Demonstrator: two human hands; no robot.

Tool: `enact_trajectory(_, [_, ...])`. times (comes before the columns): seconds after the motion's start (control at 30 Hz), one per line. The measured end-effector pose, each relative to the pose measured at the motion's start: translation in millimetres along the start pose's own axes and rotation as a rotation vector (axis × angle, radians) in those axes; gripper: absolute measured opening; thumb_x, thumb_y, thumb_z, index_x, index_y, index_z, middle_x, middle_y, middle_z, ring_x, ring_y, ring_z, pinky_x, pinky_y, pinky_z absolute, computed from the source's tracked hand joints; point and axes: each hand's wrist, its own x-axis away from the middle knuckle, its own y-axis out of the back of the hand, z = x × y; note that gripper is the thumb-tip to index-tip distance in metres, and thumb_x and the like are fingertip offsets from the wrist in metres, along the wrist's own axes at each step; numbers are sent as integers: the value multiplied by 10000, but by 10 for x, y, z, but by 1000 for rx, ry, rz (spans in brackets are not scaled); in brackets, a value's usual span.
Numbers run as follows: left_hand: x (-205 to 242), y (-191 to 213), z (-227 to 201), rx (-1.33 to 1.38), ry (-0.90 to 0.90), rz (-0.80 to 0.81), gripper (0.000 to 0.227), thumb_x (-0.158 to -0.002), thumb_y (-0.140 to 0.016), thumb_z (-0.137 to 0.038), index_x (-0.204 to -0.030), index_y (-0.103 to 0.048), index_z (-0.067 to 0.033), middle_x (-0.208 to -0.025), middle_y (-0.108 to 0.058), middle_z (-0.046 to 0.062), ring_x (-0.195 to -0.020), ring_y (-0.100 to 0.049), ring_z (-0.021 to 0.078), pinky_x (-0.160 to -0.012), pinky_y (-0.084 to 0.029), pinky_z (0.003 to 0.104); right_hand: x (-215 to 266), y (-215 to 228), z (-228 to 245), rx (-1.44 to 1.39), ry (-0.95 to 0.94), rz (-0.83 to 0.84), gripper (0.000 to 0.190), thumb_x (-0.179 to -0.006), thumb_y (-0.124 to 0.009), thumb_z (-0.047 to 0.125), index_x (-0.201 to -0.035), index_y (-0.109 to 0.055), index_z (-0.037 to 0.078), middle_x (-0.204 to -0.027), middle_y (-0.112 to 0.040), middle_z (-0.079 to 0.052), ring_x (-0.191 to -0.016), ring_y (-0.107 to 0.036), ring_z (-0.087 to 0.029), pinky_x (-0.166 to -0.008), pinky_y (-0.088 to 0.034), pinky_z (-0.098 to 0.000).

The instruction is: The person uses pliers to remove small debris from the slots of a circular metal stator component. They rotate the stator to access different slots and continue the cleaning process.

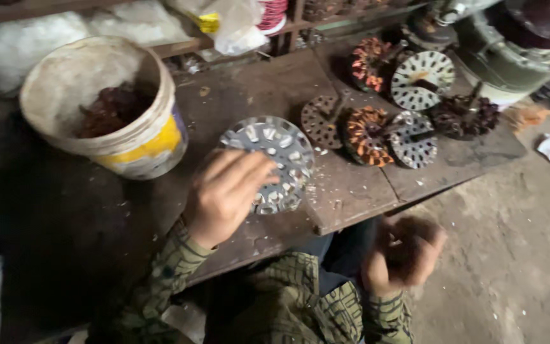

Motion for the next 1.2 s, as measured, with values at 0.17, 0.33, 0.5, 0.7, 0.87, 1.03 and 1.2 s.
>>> enact_trajectory(0.17, [94, 246, -153, -82, -144, 52, 216, -914, -827, -93, -1088, -770, 20, -1124, -724, 73, -967, -670, 189, -815, -497, 332, 201, -27, -53, 487, 401, 490, 196, -758, -706, -82, -881, -565, -24, -983, -574, -185, -877, -598, -357, -699, -501, -439])
enact_trajectory(0.33, [245, 430, -266, -122, -119, 84, 197, -897, -829, -117, -1077, -784, -48, -1144, -730, 41, -1027, -685, 181, -866, -504, 365, 393, 7, -87, 341, 203, 288, 219, -784, -722, -10, -931, -561, -35, -1010, -570, -179, -859, -577, -306, -674, -446, -379])
enact_trajectory(0.5, [387, 359, -281, 70, 6, 21, 217, -872, -839, -116, -1063, -769, -40, -1116, -724, 45, -1048, -695, 181, -1062, -515, 454, 524, -123, -94, -190, 43, 238, 438, -736, -720, 0, -1115, -501, -14, -1197, -584, -125, -981, -613, -228, -819, -511, -374])
enact_trajectory(0.7, [685, 244, -339, 415, 474, -154, 201, -866, -745, 58, -1065, -743, 36, -1098, -720, 105, -1120, -686, 263, -1131, -519, 405, 491, -142, 311, 21, -107, 595, 361, -793, -680, -162, -998, -528, 94, -986, -565, -123, -816, -553, -196, -710, -478, -322])
enact_trajectory(0.87, [1022, 162, -324, 462, 782, -316, 184, -884, -774, 17, -1062, -735, 41, -1076, -725, 87, -1041, -701, 192, -957, -550, 319, 629, -368, 504, -244, -211, 363, 507, -795, -646, -75, -1265, -484, 25, -1160, -557, -71, -882, -590, -121, -700, -526, -250])
enact_trajectory(1.03, [1331, -30, -258, 640, 995, -451, 149, -951, -718, 9, -1093, -731, 52, -1068, -722, 62, -986, -665, 137, -900, -535, 263, 596, -392, 521, 155, 221, 978, 478, -658, -701, 26, -1116, -562, 20, -1063, -582, -187, -855, -602, -334, -718, -491, -391])
enact_trajectory(1.2, [1557, -107, -167, 1118, 1096, -700, 197, -1019, -655, -23, -1197, -704, 44, -1115, -709, 56, -992, -655, 128, -888, -533, 265, 801, -502, 571, 24, -333, 273, 406, -755, -772, 137, -1037, -555, -59, -1241, -585, -288, -648, -518, -340, -624, -460, -414])
